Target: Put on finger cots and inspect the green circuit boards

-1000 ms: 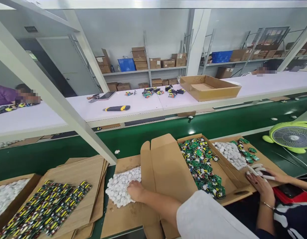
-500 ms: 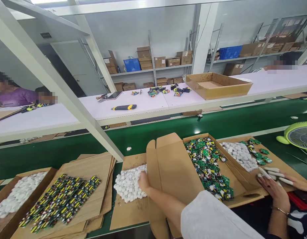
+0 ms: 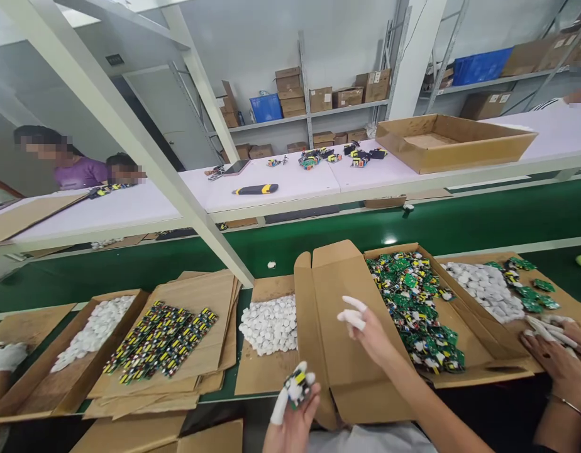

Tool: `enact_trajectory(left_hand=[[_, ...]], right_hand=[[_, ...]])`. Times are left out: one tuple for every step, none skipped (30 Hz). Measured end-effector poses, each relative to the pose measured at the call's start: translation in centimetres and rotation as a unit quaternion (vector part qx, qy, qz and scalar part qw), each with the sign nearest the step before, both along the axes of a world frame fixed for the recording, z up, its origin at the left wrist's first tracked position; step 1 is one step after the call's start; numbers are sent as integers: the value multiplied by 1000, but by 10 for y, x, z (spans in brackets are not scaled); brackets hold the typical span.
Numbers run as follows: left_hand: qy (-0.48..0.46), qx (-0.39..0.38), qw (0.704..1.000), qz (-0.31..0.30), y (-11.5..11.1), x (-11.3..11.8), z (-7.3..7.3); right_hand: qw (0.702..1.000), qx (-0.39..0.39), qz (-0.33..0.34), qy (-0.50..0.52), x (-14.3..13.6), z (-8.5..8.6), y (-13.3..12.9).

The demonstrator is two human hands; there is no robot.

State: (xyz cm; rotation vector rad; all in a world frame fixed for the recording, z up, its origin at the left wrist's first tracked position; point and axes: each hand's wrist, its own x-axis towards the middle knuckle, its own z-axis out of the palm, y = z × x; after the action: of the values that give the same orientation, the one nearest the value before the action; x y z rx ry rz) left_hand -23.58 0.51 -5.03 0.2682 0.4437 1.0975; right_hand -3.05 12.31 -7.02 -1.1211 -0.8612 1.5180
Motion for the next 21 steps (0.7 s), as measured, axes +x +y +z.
enact_trajectory(left_hand=[[-6, -1, 1000, -9, 6, 10, 4], [-10, -2, 1000, -23, 12, 21, 10], [-5, 7, 999, -34, 19, 32, 18], [5, 16, 999, -46, 26, 43, 27], [14, 28, 998, -62, 33, 54, 36], [20, 42, 996, -78, 38, 63, 45], [25, 56, 994, -94, 42, 72, 53], [29, 69, 991, -110, 45, 80, 59], [34, 77, 989, -123, 47, 86, 63], [39, 80, 987, -136, 48, 92, 65], [44, 76, 985, -149, 47, 98, 67], [46, 65, 984, -162, 47, 103, 67], [46, 51, 982, -174, 45, 108, 68], [45, 37, 981, -183, 44, 112, 69], [42, 27, 981, -187, 42, 116, 71], [39, 20, 981, -187, 40, 119, 73], [36, 14, 982, -183, 38, 122, 76], [33, 12, 983, -178, 37, 124, 79], [32, 12, 985, -172, 35, 125, 81], [31, 11, 985, -168, 34, 125, 82], [33, 11, 986, -163, 32, 125, 83]], right_hand=[[999, -11, -22, 21, 15, 7, -10], [998, -17, -41, 34, 28, 14, -20], [997, -15, -61, 41, 39, 19, -30], [996, -7, -78, 40, 49, 24, -39], [995, 4, -94, 37, 58, 28, -48], [994, 18, -108, 32, 65, 32, -56], [992, 35, -118, 24, 72, 35, -64], [991, 57, -124, 10, 78, 40, -72], [989, 87, -123, -11, 82, 45, -79], [984, 127, -118, -37, 85, 52, -85], [976, 176, -107, -66, 86, 60, -90], [965, 225, -95, -92, 86, 68, -94], [952, 272, -80, -114, 84, 77, -97], [940, 307, -61, -133, 80, 85, -99], [932, 327, -42, -148, 76, 91, -100], [928, 335, -24, -163, 72, 96, -101], [926, 334, -9, -178, 68, 100, -101], [924, 332, 4, -191, 64, 102, -101], [922, 331, 15, -202, 61, 104, -101], [919, 332, 25, -211, 59, 104, -100], [915, 339, 31, -218, 58, 105, -99]])
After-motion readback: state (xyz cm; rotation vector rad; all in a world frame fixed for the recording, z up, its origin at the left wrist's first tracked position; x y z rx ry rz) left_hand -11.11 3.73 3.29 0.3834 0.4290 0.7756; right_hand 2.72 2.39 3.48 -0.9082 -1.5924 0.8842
